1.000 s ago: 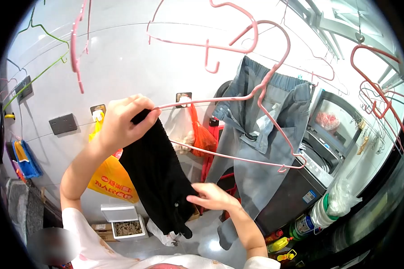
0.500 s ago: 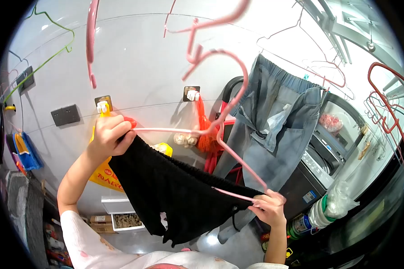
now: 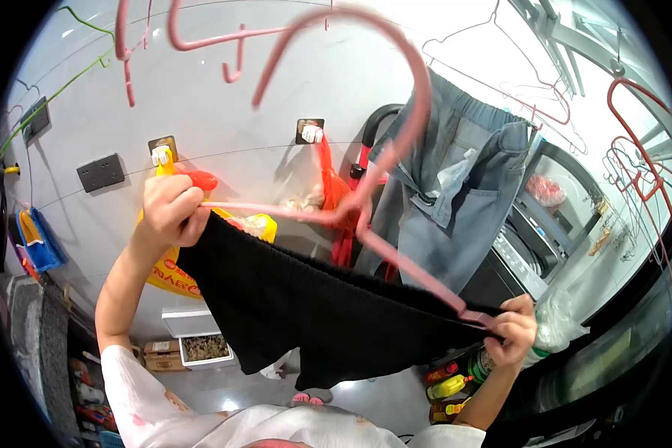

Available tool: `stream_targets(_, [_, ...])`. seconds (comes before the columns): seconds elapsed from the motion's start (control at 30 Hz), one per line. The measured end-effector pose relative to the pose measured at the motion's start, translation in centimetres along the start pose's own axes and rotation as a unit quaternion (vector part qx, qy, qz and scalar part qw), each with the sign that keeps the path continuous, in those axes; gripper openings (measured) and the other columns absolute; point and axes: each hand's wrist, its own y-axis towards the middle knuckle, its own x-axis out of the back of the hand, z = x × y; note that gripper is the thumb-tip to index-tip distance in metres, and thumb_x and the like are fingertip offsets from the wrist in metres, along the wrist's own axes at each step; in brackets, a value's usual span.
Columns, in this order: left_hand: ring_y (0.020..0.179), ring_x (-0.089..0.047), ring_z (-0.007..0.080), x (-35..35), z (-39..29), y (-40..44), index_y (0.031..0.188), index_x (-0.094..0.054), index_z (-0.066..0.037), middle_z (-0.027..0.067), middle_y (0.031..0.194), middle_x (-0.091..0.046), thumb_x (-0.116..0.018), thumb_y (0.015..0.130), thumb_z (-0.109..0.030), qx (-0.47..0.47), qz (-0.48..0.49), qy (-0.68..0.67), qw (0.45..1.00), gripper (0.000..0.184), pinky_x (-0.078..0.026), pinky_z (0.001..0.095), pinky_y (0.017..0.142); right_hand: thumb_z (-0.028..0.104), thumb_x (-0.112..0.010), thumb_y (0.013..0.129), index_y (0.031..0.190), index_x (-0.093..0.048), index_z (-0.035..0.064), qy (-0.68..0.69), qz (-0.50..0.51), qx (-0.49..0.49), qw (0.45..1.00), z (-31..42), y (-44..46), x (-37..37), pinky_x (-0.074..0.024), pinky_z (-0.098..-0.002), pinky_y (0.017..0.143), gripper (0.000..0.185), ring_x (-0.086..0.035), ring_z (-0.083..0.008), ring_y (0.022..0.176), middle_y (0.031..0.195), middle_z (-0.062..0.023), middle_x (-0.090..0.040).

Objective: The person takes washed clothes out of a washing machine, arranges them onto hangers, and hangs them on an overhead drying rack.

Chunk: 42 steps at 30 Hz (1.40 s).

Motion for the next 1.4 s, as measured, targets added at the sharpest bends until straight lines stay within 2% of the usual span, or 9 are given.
stream_targets(0.23, [0.038,-0.038,0.0190,-0.9,-2.9,2.4,0.061,-0.046,-0.008,0.0041,0.052,-0.034,-0.068,0.064,-0.013,0.008,0.060,-0.025,0.998,0.024,-0.029,0.0299,0.036,0.021,-0.068,0.053,0.058,-0.052,0.0069,0.012,0.055,0.087,0.995,1.5,4.3,0.0,-0.0424,-0.0328,0.067,0.022,-0.051,-0.0254,0.075,0.074,-0.0060,-0.061])
stream_targets(0.3, [0.040,-0.040,0.0206,-1.9,-2.7,2.9,0.062,-0.047,-0.008,0.0050,0.053,-0.036,-0.067,0.067,-0.011,0.058,0.013,-0.030,0.998,0.021,-0.031,0.0302,0.037,0.013,-0.070,0.062,0.084,-0.054,0.0073,0.103,-0.089,-0.033,0.990,2.1,5.0,-2.7,-0.0430,-0.0386,0.078,0.028,-0.054,-0.0314,0.093,0.101,-0.0164,-0.055])
stream_targets(0.4, [0.043,-0.044,0.0240,-2.7,-2.6,3.2,0.066,-0.048,-0.006,0.0070,0.054,-0.041,-0.065,0.072,-0.009,0.118,-0.020,-0.041,0.992,0.018,-0.034,0.0310,0.039,0.007,-0.065,0.070,0.110,-0.049,0.0018,-0.075,0.060,-0.233,0.968,3.3,6.1,-2.2,-0.0425,-0.0287,0.071,0.044,-0.054,-0.0210,0.075,0.084,-0.0125,-0.054])
stream_targets(0.43, [0.044,-0.044,0.0245,-3.0,-2.5,3.5,0.067,-0.048,-0.006,0.0072,0.054,-0.041,-0.065,0.072,-0.009,0.124,-0.021,-0.041,0.991,0.018,-0.034,0.0312,0.040,0.004,-0.063,0.071,0.114,-0.050,0.0011,-0.062,0.032,-0.183,0.981,3.2,7.0,-2.5,-0.0384,-0.0240,0.059,0.045,-0.044,-0.0164,0.059,0.070,-0.0088,-0.047])
stream_targets(0.57, [0.074,-0.054,0.0298,-5.3,-0.9,5.8,0.093,-0.050,-0.006,0.0130,0.081,-0.052,-0.059,0.081,-0.019,0.151,0.002,-0.048,0.987,0.020,-0.044,0.0350,0.063,-0.001,-0.060,0.073,0.109,-0.058,0.0042,-0.114,-0.054,-0.231,0.965,1.4,9.0,-1.9,-0.0314,-0.0218,0.052,0.036,-0.032,-0.0109,0.056,0.066,-0.0049,-0.041])
stream_targets(0.7, [0.114,-0.040,0.0314,-6.2,0.6,7.4,0.125,-0.035,-0.011,0.0165,0.123,-0.036,-0.054,0.085,-0.027,0.175,0.026,-0.041,0.983,0.048,-0.037,0.0375,0.096,0.018,-0.058,0.083,0.105,-0.059,0.0010,-0.217,-0.127,-0.224,0.942,-1.5,12.9,0.7,-0.0434,-0.0273,0.066,0.028,-0.057,-0.0156,0.071,0.081,-0.0141,-0.062])
stream_targets(0.87, [0.119,-0.037,0.0293,-5.3,-0.6,5.2,0.126,-0.036,-0.012,0.0148,0.129,-0.032,-0.057,0.080,-0.019,0.209,0.084,-0.121,0.967,0.052,-0.035,0.0383,0.096,0.049,-0.043,0.086,0.101,-0.059,-0.0030,-0.401,-0.106,-0.298,0.860,-3.5,20.5,3.8,-0.0443,-0.0360,0.073,0.056,-0.061,-0.0295,0.080,0.083,-0.0207,-0.062])
stream_targets(1.07, [0.116,-0.039,0.0262,-4.4,-0.6,2.6,0.123,-0.040,-0.010,0.0143,0.129,-0.032,-0.056,0.079,-0.010,0.275,0.092,-0.225,0.930,0.047,-0.038,0.0364,0.091,0.047,-0.041,0.086,0.104,-0.060,0.0052,-0.412,-0.122,-0.186,0.884,-7.0,27.2,4.0,-0.0449,-0.0421,0.080,0.050,-0.059,-0.0351,0.092,0.094,-0.0183,-0.063])
stream_targets(1.4, [0.115,-0.040,0.0273,-2.8,-1.4,0.8,0.117,-0.044,-0.012,0.0145,0.126,-0.035,-0.056,0.079,-0.012,0.366,0.130,-0.234,0.891,0.040,-0.039,0.0365,0.090,0.053,-0.042,0.083,0.103,-0.062,0.0081,-0.424,-0.135,-0.187,0.876,-8.2,30.4,1.3,-0.0436,-0.0393,0.081,0.053,-0.058,-0.0330,0.094,0.097,-0.0149,-0.063])
